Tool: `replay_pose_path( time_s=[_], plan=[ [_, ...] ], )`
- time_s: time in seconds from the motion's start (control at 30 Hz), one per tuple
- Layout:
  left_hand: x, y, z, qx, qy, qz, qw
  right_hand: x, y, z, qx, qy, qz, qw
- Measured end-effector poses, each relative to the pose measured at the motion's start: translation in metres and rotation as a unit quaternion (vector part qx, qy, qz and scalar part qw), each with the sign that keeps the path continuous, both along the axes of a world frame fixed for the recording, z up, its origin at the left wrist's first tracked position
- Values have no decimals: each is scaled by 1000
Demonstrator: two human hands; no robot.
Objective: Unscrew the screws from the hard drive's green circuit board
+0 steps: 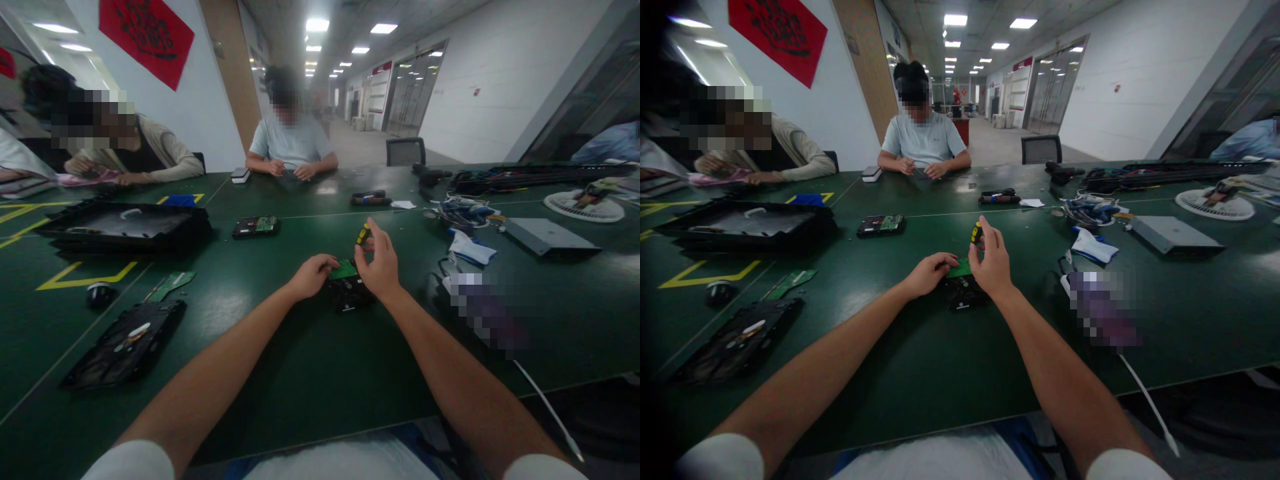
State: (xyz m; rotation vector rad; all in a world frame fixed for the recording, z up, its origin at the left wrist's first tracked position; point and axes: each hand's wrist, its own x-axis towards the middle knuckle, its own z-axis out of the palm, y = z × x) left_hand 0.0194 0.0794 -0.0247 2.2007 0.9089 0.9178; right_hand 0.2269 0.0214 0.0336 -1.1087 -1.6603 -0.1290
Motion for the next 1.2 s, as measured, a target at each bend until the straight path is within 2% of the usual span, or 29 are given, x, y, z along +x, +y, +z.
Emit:
replay_pose_path(
  time_s=[1.2],
  plan=[
    [0, 1, -2, 7, -2, 5, 1000, -1, -1, 0, 0, 4, 8, 1000]
  ],
)
